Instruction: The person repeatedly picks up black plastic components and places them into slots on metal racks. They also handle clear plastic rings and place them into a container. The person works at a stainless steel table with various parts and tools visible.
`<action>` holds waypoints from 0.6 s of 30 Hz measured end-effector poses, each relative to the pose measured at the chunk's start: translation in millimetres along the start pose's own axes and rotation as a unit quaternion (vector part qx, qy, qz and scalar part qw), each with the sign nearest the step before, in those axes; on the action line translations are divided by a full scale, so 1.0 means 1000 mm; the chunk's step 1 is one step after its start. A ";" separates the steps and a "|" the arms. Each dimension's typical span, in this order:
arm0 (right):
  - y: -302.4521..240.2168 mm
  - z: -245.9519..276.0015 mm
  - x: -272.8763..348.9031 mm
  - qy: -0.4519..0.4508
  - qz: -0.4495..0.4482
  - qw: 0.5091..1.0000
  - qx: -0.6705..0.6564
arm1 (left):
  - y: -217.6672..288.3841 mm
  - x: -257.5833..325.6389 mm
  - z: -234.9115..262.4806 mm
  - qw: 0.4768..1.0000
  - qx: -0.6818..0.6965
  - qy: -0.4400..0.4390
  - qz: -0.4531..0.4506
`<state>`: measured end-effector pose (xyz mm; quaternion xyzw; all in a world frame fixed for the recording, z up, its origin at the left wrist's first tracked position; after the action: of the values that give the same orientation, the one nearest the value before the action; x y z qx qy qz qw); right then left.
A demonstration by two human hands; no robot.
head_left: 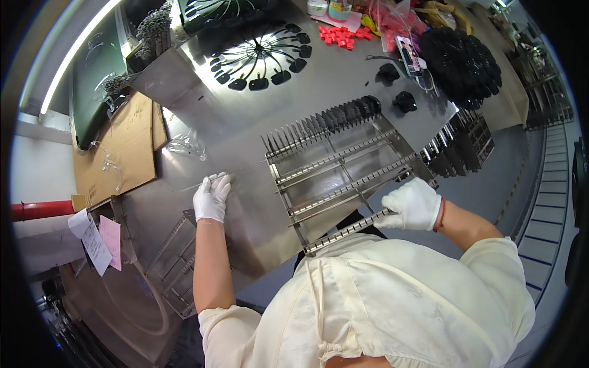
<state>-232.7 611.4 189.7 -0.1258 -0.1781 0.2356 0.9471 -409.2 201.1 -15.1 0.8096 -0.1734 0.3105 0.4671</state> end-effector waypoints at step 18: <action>-0.005 0.008 -0.017 0.002 -0.014 0.999 -0.040 | -0.017 0.008 -0.036 0.992 0.084 0.059 -0.079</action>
<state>-247.4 599.9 194.2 -0.1618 -0.1873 0.2151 0.9447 -405.7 240.7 -7.7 0.8371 -0.0544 0.3336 0.4301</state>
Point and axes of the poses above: each hand's wrist, its own x-axis away from the middle knuckle, its own z-axis out of the back of the hand, y = z × x, the point moved 7 cm from there along -x, towards the middle knuckle, and after that the axes turned 2 degrees about z, right-handed, at the moved point
